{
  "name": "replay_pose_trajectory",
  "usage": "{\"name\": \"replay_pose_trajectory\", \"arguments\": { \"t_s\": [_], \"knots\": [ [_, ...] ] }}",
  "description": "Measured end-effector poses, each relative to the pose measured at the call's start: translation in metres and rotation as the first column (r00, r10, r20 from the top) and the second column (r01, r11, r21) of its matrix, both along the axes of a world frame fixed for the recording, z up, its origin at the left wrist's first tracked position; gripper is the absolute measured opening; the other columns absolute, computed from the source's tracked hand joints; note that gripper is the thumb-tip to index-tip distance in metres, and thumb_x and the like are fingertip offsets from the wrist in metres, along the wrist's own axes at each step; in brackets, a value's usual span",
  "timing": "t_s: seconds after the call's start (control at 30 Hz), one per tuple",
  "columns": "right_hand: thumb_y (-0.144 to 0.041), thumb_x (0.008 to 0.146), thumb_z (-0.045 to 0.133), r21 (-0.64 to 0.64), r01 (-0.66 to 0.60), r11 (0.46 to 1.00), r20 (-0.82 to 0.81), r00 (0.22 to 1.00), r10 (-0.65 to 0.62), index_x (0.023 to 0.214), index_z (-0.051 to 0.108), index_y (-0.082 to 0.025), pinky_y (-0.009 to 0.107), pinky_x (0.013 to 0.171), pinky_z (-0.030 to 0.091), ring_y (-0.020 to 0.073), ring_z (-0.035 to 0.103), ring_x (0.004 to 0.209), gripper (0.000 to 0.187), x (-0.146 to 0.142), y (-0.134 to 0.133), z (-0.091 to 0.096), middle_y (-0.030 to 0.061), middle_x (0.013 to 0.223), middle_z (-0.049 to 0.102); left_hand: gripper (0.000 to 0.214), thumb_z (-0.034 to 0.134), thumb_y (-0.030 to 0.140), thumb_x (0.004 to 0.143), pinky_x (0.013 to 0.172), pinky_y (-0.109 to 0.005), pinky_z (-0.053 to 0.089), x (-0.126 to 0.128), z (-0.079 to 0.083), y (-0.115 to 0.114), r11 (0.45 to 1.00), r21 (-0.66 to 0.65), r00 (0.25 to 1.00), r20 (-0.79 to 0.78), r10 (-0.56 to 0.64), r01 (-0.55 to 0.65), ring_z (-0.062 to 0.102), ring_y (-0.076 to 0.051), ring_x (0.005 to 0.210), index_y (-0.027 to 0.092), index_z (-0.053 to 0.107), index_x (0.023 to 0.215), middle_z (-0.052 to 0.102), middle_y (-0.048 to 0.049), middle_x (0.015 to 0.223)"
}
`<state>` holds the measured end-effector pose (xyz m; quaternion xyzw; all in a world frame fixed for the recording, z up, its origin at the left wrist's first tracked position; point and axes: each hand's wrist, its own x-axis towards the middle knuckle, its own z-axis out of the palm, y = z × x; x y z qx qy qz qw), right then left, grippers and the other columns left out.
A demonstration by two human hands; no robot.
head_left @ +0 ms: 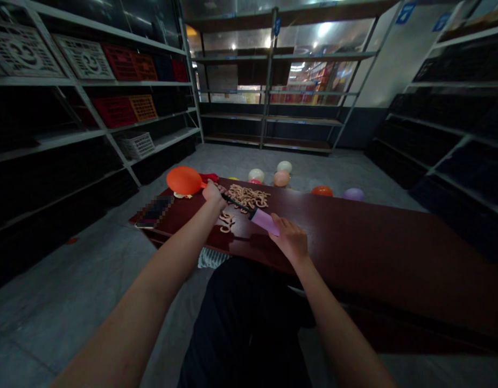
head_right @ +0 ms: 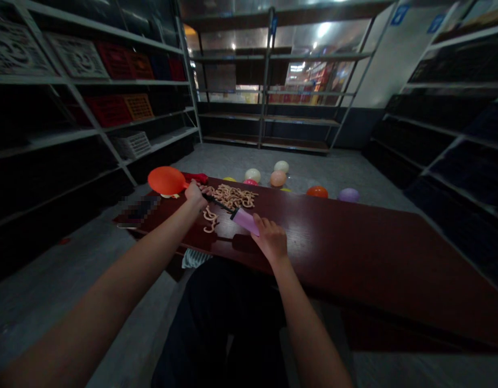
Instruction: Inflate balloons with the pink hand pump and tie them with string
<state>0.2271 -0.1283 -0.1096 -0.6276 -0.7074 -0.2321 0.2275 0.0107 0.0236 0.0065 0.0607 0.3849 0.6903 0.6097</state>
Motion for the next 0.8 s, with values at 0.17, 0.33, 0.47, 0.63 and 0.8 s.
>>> {"name": "replay_pose_trajectory", "arguments": {
  "t_s": [0.17, 0.33, 0.47, 0.63, 0.8],
  "knots": [
    [-0.027, 0.092, 0.064, 0.064, -0.051, 0.997, 0.022, 0.999, 0.050, 0.135, 0.066, -0.022, 0.029, 0.070, 0.041, 0.0181, 0.066, 0.080, 0.043, -0.001, 0.001, -0.003, 0.0056, 0.102, 0.077, 0.048, 0.046, 0.036, 0.107, 0.035, -0.020, 0.019, -0.034, 0.022, 0.005, 0.997, 0.069, 1.000, -0.013, 0.019, -0.018, 0.023, -0.007, 0.032, 0.022, 0.028, 0.065, 0.026, 0.0080, 0.046],
    [-0.030, 0.091, 0.064, 0.089, -0.012, 0.996, -0.081, 0.997, 0.020, 0.130, 0.066, -0.019, 0.028, 0.070, 0.043, 0.0187, 0.069, 0.080, 0.041, 0.005, 0.002, -0.010, 0.0063, 0.100, 0.077, 0.050, 0.051, 0.045, 0.105, 0.036, -0.021, 0.023, -0.014, 0.037, 0.004, 0.984, 0.175, 0.999, -0.031, 0.038, -0.032, 0.027, -0.007, 0.033, 0.022, 0.032, 0.066, 0.028, 0.0075, 0.046],
    [-0.030, 0.088, 0.068, 0.082, 0.018, 0.996, -0.169, 0.986, -0.004, 0.131, 0.064, -0.019, 0.028, 0.069, 0.044, 0.0202, 0.071, 0.083, 0.045, 0.011, 0.003, -0.011, 0.0065, 0.103, 0.078, 0.055, 0.058, 0.056, 0.100, 0.036, -0.020, 0.023, 0.018, 0.046, 0.002, 0.962, 0.270, 0.997, -0.049, 0.055, -0.040, 0.029, -0.007, 0.033, 0.021, 0.033, 0.065, 0.028, 0.0075, 0.045],
    [-0.032, 0.089, 0.068, 0.092, 0.052, 0.994, -0.235, 0.972, -0.029, 0.132, 0.062, -0.019, 0.029, 0.070, 0.046, 0.0215, 0.072, 0.084, 0.046, 0.011, 0.005, -0.012, 0.0073, 0.106, 0.078, 0.057, 0.061, 0.058, 0.098, 0.036, -0.021, 0.024, 0.060, 0.038, -0.006, 0.946, 0.321, 0.995, -0.100, -0.020, 0.051, 0.030, -0.007, 0.033, 0.021, 0.034, 0.063, 0.029, 0.0071, 0.044],
    [-0.032, 0.089, 0.068, 0.086, 0.091, 0.992, -0.243, 0.968, -0.068, 0.133, 0.062, -0.018, 0.030, 0.068, 0.044, 0.0217, 0.072, 0.084, 0.046, 0.010, 0.005, -0.012, 0.0083, 0.106, 0.078, 0.054, 0.054, 0.046, 0.105, 0.036, -0.023, 0.024, 0.104, 0.006, -0.027, 0.956, 0.251, 0.979, -0.171, -0.110, 0.151, 0.029, -0.008, 0.032, 0.021, 0.035, 0.060, 0.029, 0.0061, 0.042]
  ]
}}
